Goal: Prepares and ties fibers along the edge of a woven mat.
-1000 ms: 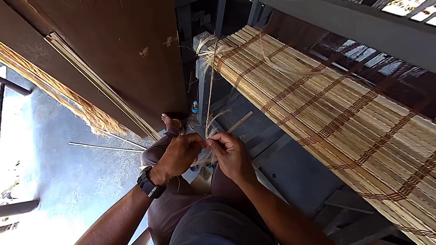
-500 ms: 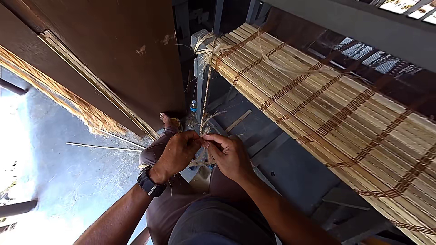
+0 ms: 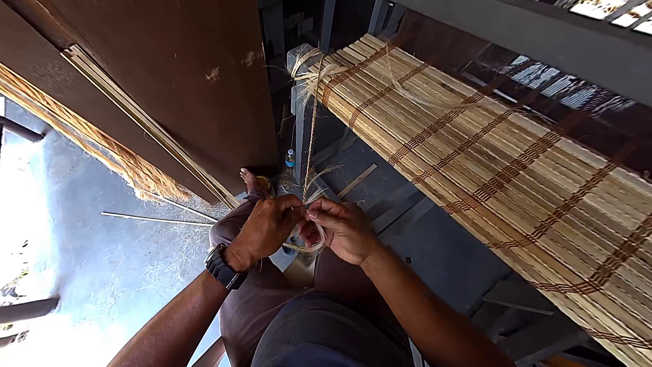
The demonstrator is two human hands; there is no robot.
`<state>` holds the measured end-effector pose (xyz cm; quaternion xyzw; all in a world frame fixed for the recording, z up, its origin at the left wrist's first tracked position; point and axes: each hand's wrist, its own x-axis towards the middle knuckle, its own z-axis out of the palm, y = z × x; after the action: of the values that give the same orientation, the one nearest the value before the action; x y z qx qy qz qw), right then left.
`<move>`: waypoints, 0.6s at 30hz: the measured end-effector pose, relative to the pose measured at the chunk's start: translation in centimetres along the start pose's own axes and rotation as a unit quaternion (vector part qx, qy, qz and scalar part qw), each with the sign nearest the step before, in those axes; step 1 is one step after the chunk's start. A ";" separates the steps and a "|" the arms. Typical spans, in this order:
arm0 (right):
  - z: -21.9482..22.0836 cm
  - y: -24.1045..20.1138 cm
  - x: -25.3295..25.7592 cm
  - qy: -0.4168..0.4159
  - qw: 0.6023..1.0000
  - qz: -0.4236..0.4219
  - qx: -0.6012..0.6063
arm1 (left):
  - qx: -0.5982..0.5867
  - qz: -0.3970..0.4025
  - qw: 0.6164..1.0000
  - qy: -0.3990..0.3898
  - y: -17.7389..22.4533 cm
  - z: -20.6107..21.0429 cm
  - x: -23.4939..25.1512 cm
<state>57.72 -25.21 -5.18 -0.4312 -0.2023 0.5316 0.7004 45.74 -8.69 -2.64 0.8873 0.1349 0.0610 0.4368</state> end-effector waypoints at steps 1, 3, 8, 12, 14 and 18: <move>0.0 0.8 0.0 0.009 0.997 -0.051 -0.062 | -0.004 -0.004 1.000 0.001 0.0 0.2 -0.1; 0.2 2.0 -0.3 0.065 0.943 -0.176 -0.274 | -0.031 -0.016 0.999 -0.006 -0.1 0.4 -0.2; 1.3 4.0 -0.8 0.196 0.728 -0.328 -0.569 | -0.091 -0.071 0.993 -0.015 0.4 0.5 0.2; 0.8 5.0 -0.6 0.197 0.720 -0.348 -0.567 | -0.054 -0.106 0.993 -0.021 0.7 0.3 0.3; 0.6 4.4 -1.0 0.187 0.749 -0.322 -0.548 | -0.025 -0.102 0.994 -0.029 0.9 0.3 0.3; 0.2 2.3 -2.1 0.244 0.730 -0.266 -0.580 | 0.027 -0.098 0.994 -0.043 1.2 0.1 0.2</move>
<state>55.51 -26.87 -6.61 -0.7971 -0.3996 -0.0210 0.4523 46.15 -9.40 -1.77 0.8831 0.2038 -0.0242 0.4219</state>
